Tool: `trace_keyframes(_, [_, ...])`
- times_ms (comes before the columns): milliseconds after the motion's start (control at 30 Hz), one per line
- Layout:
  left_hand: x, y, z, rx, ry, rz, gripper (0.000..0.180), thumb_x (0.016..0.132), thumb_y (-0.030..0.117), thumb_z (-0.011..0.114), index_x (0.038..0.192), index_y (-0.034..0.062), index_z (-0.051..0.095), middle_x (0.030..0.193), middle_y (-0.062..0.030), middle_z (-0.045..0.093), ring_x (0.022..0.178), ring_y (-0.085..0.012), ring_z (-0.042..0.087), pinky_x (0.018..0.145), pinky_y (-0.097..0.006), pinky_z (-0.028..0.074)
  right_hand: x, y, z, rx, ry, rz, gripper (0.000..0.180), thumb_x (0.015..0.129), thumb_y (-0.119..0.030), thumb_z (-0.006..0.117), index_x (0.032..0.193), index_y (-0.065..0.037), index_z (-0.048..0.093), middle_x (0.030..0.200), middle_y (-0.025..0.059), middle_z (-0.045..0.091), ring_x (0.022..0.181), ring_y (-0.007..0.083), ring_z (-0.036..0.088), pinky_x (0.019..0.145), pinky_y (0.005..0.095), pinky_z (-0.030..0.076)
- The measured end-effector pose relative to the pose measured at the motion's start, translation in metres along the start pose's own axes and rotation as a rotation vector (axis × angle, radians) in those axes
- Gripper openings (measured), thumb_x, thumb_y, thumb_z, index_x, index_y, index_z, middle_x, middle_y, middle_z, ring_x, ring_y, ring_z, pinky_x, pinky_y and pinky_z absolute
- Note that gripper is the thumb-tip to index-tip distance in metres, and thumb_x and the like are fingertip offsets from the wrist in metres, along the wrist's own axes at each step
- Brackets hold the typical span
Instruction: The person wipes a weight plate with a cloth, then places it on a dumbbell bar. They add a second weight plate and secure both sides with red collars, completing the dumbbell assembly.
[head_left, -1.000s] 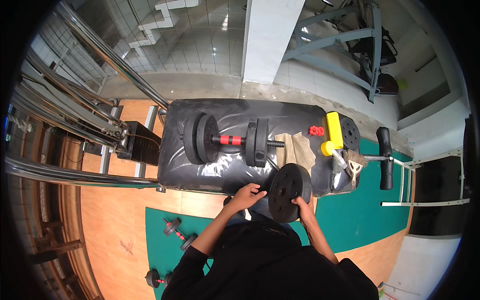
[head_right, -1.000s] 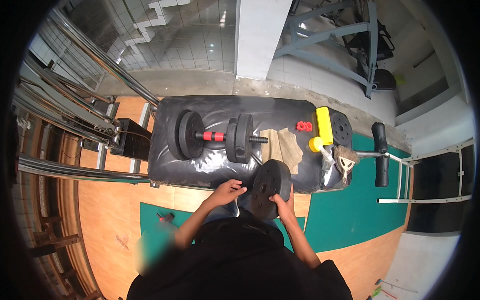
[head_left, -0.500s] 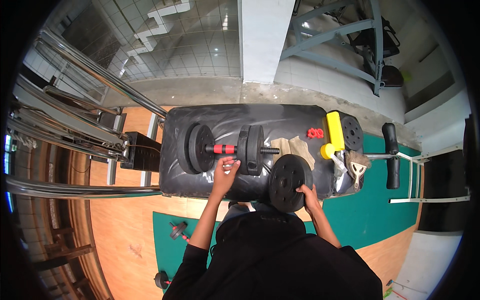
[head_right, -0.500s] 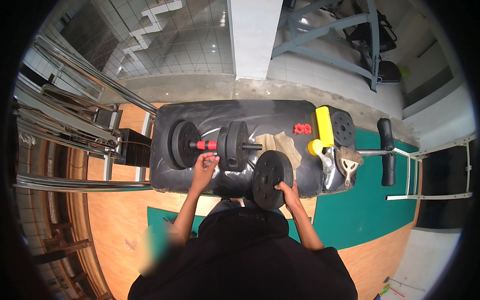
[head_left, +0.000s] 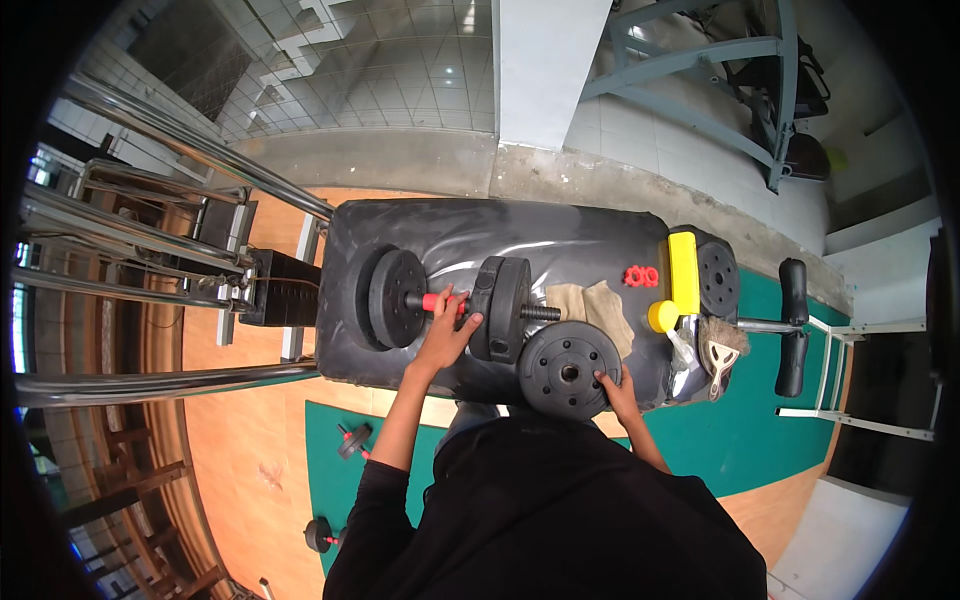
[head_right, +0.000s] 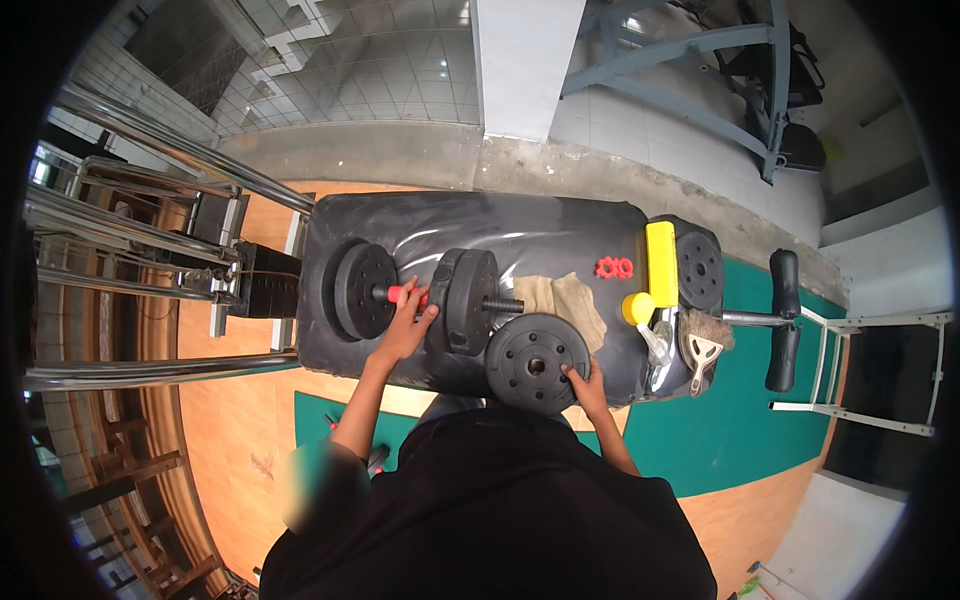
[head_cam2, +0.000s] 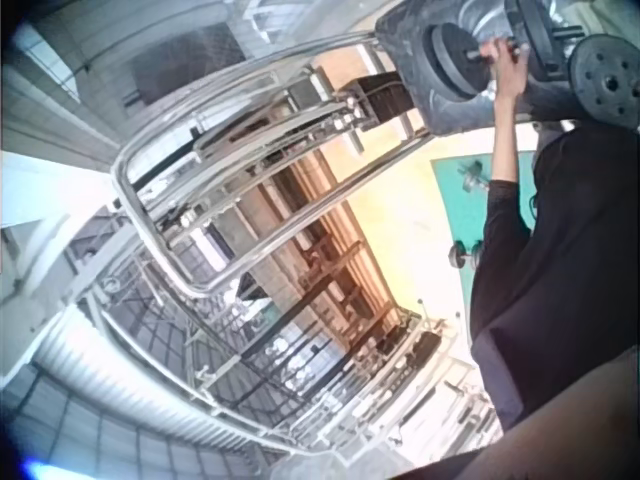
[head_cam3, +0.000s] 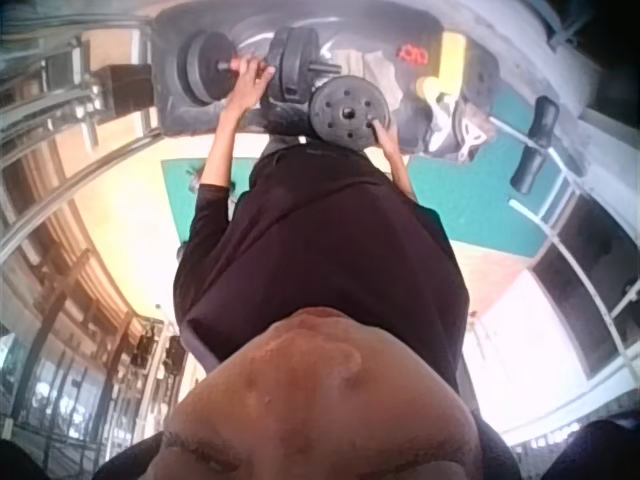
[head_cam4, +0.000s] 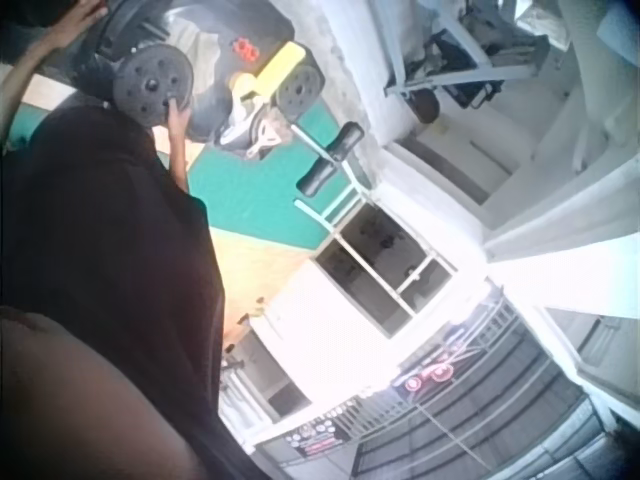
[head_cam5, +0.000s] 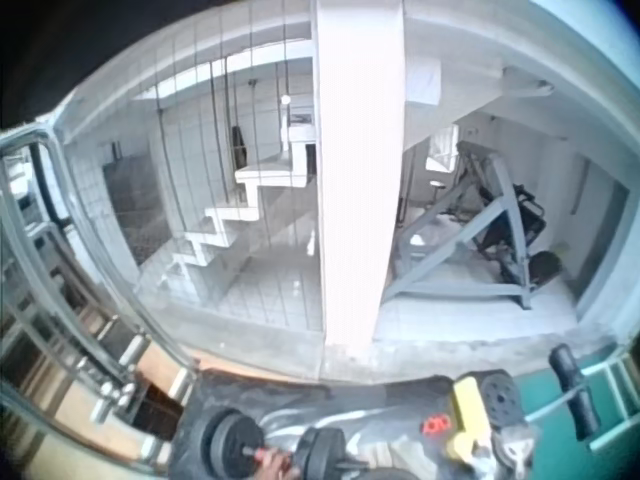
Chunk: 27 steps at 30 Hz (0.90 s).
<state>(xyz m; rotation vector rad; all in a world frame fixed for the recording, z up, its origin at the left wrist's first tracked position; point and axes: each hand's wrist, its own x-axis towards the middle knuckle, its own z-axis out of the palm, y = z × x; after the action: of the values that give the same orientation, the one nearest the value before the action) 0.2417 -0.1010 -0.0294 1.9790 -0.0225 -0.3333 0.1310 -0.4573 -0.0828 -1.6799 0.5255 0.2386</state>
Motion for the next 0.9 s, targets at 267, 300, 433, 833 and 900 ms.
trace_keyframes(267, [0.0, -0.009, 0.003, 0.026, 0.051, 0.033, 0.052, 0.091, 0.038, 0.056, 0.131, 0.0063, 0.044, 0.141, -0.0199, 0.024, 0.119, -0.0362, 0.046, 0.1, -0.041, 0.038, -0.009, -0.14, 0.031, -1.328, -0.039, -0.084, 0.059, 0.074, -0.034, 0.075, 0.112, 0.002, 0.047, 0.108, 0.0183, 0.046, 0.106, 0.0321, 0.05, 0.081, 0.0413, 0.05])
trace_keyframes(300, [0.001, -0.011, 0.003, 0.034, 0.053, 0.024, 0.051, 0.091, 0.037, 0.056, 0.131, 0.0069, 0.045, 0.14, -0.0203, 0.024, 0.119, -0.0366, 0.045, 0.1, -0.041, 0.038, -0.003, -0.154, 0.043, -1.196, -0.088, -0.286, 0.055, 0.075, -0.028, 0.074, 0.114, 0.0, 0.047, 0.11, 0.0182, 0.046, 0.106, 0.0334, 0.05, 0.082, 0.0418, 0.05])
trace_keyframes(433, [0.004, -0.009, -0.003, 0.074, 0.031, -0.024, 0.047, 0.09, 0.032, 0.056, 0.129, 0.0089, 0.047, 0.14, -0.0161, 0.032, 0.121, -0.0359, 0.044, 0.098, -0.043, 0.039, 0.028, -0.212, 0.101, -0.987, -0.323, -0.953, 0.054, 0.072, -0.002, 0.065, 0.123, -0.005, 0.047, 0.122, 0.0166, 0.046, 0.113, 0.0348, 0.048, 0.095, 0.0418, 0.042])
trace_keyframes(833, [0.035, 0.016, 0.004, 1.286, 0.158, -0.215, 0.027, 0.082, 0.027, 0.06, 0.107, 0.0158, 0.063, 0.149, -0.0092, 0.03, 0.132, -0.0314, 0.032, 0.108, -0.063, 0.012, 0.097, -0.237, 0.148, -1.236, -0.848, -1.326, 0.068, 0.051, -0.014, 0.081, 0.111, -0.01, 0.05, 0.113, 0.006, 0.05, 0.103, 0.0273, 0.052, 0.089, 0.0366, 0.047])
trace_keyframes(900, [0.033, -0.014, 0.003, 1.189, 0.272, -0.113, 0.029, 0.067, 0.03, 0.075, 0.09, 0.0155, 0.066, 0.125, -0.0082, 0.054, 0.122, -0.0314, 0.044, 0.103, -0.073, 0.004, 0.097, -0.242, 0.15, -1.223, -0.904, -1.347, 0.064, 0.052, -0.014, 0.081, 0.108, -0.009, 0.05, 0.112, 0.0056, 0.051, 0.102, 0.0269, 0.052, 0.09, 0.0362, 0.046])
